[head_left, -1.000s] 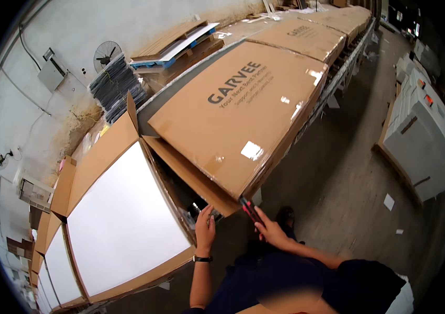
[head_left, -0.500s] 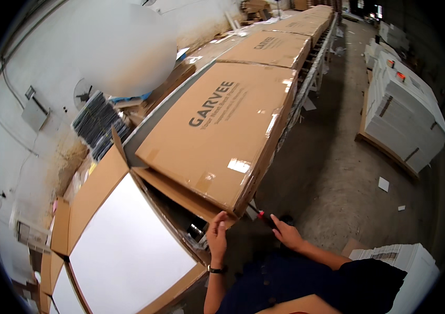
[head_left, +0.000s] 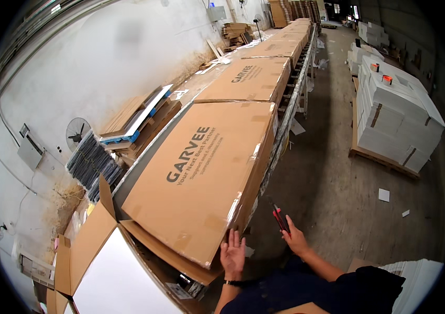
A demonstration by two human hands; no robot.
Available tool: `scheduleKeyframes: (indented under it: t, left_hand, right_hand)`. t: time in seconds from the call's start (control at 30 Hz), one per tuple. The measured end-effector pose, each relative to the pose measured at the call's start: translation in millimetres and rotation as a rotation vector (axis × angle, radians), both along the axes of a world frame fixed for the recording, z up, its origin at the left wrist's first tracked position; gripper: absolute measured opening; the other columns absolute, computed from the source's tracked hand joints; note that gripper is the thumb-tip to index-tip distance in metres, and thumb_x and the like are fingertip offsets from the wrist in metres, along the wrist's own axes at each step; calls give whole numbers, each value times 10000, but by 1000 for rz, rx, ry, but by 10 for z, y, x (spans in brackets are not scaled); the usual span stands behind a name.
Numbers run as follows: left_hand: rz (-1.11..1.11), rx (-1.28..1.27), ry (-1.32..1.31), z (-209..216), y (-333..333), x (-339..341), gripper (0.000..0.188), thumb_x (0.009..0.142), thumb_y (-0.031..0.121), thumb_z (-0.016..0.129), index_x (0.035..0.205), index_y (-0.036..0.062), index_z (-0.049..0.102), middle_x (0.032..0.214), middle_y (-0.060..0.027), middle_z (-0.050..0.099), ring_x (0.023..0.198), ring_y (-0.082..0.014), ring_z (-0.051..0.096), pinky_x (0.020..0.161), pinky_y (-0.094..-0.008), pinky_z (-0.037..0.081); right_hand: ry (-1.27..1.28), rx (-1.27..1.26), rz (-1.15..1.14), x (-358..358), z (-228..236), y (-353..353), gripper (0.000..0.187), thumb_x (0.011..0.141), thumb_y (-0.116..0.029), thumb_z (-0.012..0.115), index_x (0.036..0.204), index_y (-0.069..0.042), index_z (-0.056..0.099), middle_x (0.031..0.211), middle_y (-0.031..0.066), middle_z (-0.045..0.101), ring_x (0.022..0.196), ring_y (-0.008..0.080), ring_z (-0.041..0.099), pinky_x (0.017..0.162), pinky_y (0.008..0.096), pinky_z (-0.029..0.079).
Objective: The person uses a utility knife to cut through plastic wrap and cardboard seams on large furniture boxes on a warehouse conveyor line. They then pull open the cardboard flaps by hand.
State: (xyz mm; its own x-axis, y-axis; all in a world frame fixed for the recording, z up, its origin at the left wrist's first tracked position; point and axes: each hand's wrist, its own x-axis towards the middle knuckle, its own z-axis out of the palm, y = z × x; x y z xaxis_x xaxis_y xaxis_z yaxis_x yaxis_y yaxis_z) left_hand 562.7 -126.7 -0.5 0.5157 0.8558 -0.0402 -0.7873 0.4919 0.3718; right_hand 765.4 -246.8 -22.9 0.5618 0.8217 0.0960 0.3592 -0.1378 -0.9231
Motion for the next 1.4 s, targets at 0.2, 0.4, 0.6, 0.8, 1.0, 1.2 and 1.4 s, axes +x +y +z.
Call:
scheduleKeyframes:
  t: [0.2,0.4,0.6,0.8,1.0,1.2,1.4]
  left_hand:
    - [224,353,207,289,285,-49,424,860,241,472,1246,66,470,1350,-89,421,1280,-246,328,1075,-475,182]
    - [429,490,292,290,441,146,550,863,331,507,1320,55,372,1349,-120,400,1244,-255,358,1079,-479,167]
    - [454,235,-96,107,708,1359,645,832,347,564,1343,35,325,1391,-134,338,1291,-287,270,1094,-473,129]
    - [184,122,60,155,1188,2298,645,823,368,571,1345,65,343,1440,-130,263,1345,-275,203,1106,-455,116]
    - [-119,32,-110,-15,1917,3329,639,841,380,536,1386,144,299,1494,-137,93,1380,-255,115,1112,-449,76]
    - [-126,-169,-183,199,2369,4027,620,851,342,511,1369,74,301,1482,-170,110,1378,-274,107,1106,-478,84]
    - [-268,-208,143,125,2517,4035,661,935,422,361,1425,59,104,1474,-160,149,1366,-272,152,1090,-440,210]
  right_hand:
    - [-210,73,69,1106,39,235,539,828,-115,551,1332,-106,362,984,191,599,792,339,598,714,382,487]
    - [-494,116,311,2448,271,858,561,724,-45,601,1255,-190,490,942,121,553,815,307,576,701,377,484]
    - [-1141,214,481,3472,356,2211,579,776,-49,528,1305,-271,448,963,71,535,801,224,551,683,328,463]
    - [-1234,303,212,4188,279,3113,585,764,-54,506,1292,-297,442,900,97,512,740,228,526,613,337,442]
    - [-1360,16,43,5963,406,3632,539,774,-60,497,1263,-284,476,792,68,487,729,231,490,626,336,418]
    - [-1173,-66,332,6169,581,3630,542,760,-51,527,1265,-243,484,839,92,533,767,268,533,667,370,448]
    - [-872,-173,192,6573,608,3083,571,737,17,512,1273,-177,474,956,137,586,852,294,570,760,360,462]
